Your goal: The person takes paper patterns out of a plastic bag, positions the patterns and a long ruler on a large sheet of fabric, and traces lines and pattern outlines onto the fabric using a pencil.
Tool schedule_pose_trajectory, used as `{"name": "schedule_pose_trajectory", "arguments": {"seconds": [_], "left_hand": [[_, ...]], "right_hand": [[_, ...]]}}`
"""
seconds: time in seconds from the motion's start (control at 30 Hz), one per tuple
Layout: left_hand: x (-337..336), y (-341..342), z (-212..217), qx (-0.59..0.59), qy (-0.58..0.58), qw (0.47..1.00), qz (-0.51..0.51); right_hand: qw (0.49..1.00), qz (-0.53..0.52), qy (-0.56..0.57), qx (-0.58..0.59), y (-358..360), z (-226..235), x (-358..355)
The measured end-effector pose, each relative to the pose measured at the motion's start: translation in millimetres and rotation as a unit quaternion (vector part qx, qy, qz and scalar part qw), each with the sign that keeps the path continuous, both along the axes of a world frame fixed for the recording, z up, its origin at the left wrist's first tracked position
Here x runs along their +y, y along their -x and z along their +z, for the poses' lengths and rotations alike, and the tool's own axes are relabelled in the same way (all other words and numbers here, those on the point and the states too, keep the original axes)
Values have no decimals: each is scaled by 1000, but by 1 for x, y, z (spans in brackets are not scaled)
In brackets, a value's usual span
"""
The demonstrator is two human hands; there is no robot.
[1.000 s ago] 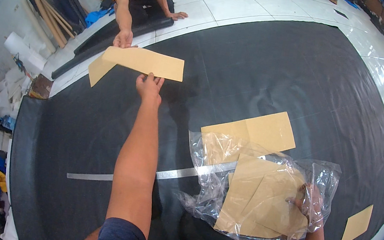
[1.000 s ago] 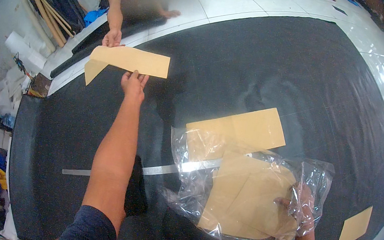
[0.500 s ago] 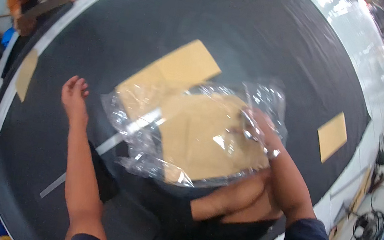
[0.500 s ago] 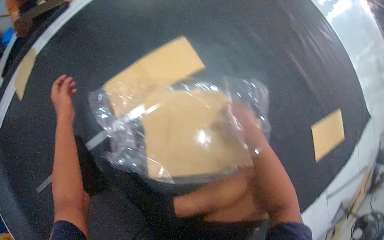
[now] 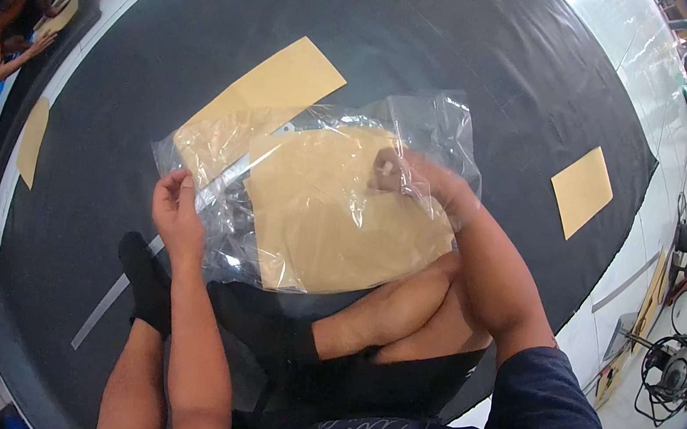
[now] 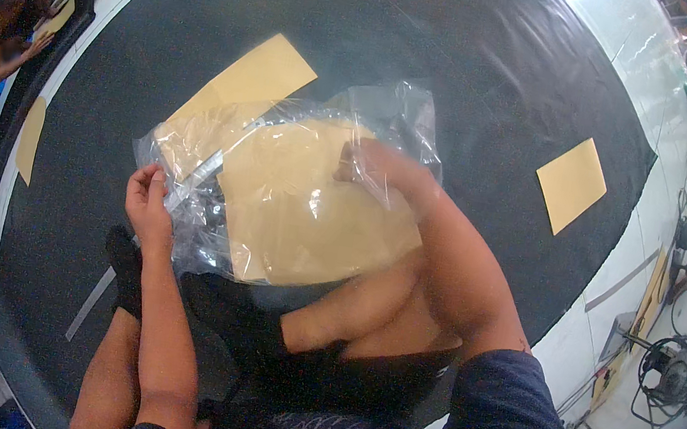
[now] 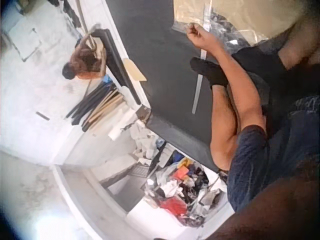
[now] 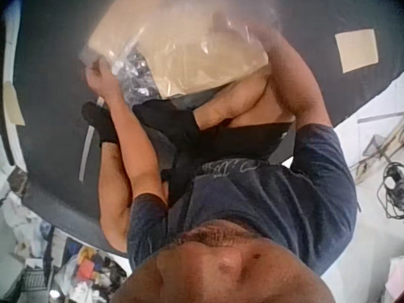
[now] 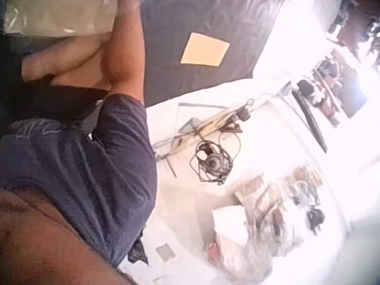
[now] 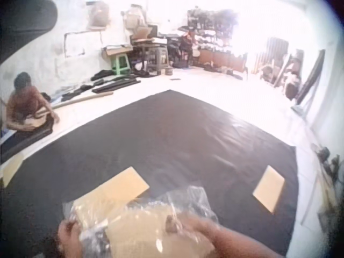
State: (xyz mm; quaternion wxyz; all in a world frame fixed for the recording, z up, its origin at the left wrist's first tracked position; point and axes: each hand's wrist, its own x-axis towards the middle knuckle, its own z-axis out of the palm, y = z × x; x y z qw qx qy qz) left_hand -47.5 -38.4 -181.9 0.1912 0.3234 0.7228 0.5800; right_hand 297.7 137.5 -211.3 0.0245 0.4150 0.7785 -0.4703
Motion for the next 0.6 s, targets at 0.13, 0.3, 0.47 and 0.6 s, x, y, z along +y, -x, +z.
{"name": "schedule_pose_trajectory", "arguments": {"seconds": [0.13, 0.3, 0.47, 0.6], "left_hand": [[-18, 4, 4, 31, 13, 999, 16], [-24, -4, 7, 12, 21, 999, 38], [-35, 2, 5, 54, 9, 998, 39], [-32, -14, 13, 87, 27, 996, 1]], "right_hand": [[971, -131, 63, 191, 1, -14, -14], [958, -45, -275, -72, 18, -57, -14], [910, -106, -375, -141, 36, -31, -19], [922, -71, -337, -177, 21, -34, 5]]}}
